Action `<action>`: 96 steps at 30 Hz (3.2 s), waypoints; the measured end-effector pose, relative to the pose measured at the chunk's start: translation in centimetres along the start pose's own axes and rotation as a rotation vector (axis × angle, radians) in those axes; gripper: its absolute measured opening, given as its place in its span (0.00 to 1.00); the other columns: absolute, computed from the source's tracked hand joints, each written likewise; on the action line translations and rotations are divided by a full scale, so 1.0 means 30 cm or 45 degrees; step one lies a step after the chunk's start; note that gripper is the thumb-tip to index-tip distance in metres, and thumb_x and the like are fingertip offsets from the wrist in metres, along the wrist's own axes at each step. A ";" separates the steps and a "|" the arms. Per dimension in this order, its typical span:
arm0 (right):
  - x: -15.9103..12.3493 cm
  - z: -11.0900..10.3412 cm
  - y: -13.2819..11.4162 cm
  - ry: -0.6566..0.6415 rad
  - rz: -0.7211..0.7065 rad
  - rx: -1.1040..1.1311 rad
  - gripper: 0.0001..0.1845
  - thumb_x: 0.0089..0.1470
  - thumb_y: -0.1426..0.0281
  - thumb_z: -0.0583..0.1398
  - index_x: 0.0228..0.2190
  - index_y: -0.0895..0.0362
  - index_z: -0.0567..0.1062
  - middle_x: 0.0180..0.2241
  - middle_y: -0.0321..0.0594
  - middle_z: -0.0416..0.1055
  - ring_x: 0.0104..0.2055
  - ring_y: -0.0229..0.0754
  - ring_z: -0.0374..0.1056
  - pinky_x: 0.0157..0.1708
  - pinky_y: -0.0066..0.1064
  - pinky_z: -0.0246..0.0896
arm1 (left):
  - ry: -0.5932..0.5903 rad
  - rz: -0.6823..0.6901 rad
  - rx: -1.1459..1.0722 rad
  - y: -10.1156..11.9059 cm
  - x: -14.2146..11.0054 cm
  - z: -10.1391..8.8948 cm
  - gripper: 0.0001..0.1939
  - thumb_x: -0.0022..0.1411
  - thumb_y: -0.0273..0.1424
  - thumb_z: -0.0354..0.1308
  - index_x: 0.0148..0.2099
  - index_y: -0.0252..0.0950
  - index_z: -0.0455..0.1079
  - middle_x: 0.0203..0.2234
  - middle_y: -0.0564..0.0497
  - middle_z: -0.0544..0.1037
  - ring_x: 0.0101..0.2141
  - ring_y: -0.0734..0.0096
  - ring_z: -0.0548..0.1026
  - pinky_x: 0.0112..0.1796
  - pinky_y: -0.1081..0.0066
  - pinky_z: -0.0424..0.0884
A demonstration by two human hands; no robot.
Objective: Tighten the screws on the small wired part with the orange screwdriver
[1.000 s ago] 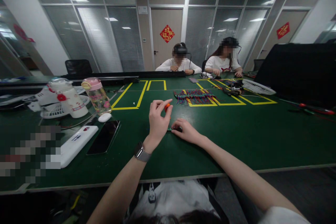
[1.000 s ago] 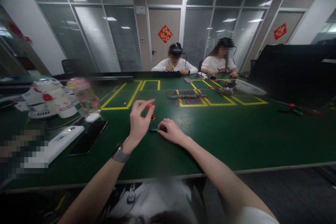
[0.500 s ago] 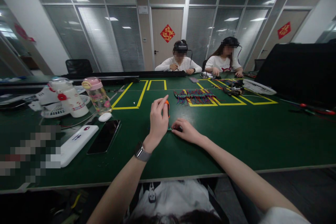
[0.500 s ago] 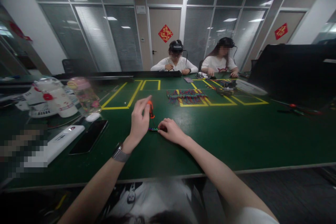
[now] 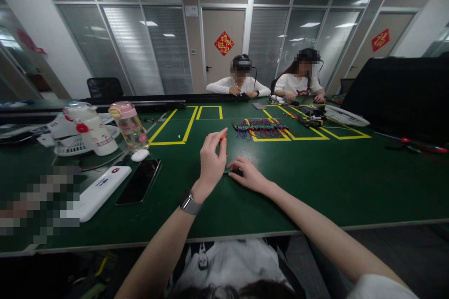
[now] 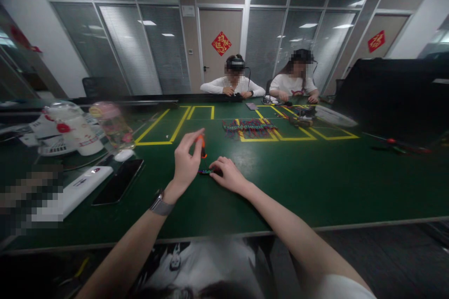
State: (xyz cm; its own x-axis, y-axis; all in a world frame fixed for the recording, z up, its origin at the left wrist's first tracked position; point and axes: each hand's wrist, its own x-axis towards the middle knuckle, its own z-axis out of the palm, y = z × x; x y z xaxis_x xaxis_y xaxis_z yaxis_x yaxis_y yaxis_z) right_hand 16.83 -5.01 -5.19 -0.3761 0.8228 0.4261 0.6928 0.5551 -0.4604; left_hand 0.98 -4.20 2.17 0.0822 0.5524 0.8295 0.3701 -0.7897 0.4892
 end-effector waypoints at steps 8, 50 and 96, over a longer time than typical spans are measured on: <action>0.001 0.001 0.000 -0.005 -0.017 0.003 0.08 0.54 0.72 0.60 0.38 0.55 0.76 0.34 0.40 0.66 0.38 0.41 0.64 0.41 0.34 0.60 | 0.028 -0.017 0.108 -0.006 0.000 -0.001 0.16 0.68 0.29 0.45 0.53 0.40 0.69 0.43 0.46 0.72 0.45 0.67 0.70 0.47 0.65 0.67; 0.017 0.030 0.022 0.041 0.080 0.119 0.08 0.50 0.75 0.62 0.35 0.58 0.78 0.30 0.38 0.68 0.32 0.39 0.66 0.35 0.31 0.62 | 0.125 -0.201 0.037 -0.036 0.016 -0.005 0.10 0.62 0.33 0.57 0.45 0.38 0.74 0.36 0.49 0.71 0.37 0.69 0.72 0.42 0.68 0.69; 0.005 0.005 0.009 0.009 0.006 0.045 0.06 0.52 0.74 0.61 0.34 0.57 0.77 0.30 0.39 0.68 0.34 0.40 0.65 0.37 0.32 0.61 | -0.007 -0.124 -0.072 -0.017 0.010 -0.002 0.13 0.64 0.32 0.54 0.49 0.39 0.73 0.39 0.48 0.71 0.39 0.71 0.71 0.43 0.70 0.69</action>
State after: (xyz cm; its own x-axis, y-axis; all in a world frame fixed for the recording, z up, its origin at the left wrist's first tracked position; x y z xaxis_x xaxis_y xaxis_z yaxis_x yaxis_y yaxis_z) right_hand 16.87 -4.72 -5.37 -0.3684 0.8245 0.4296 0.6724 0.5554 -0.4893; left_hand 0.76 -3.65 2.20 0.0538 0.6288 0.7757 0.3239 -0.7458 0.5821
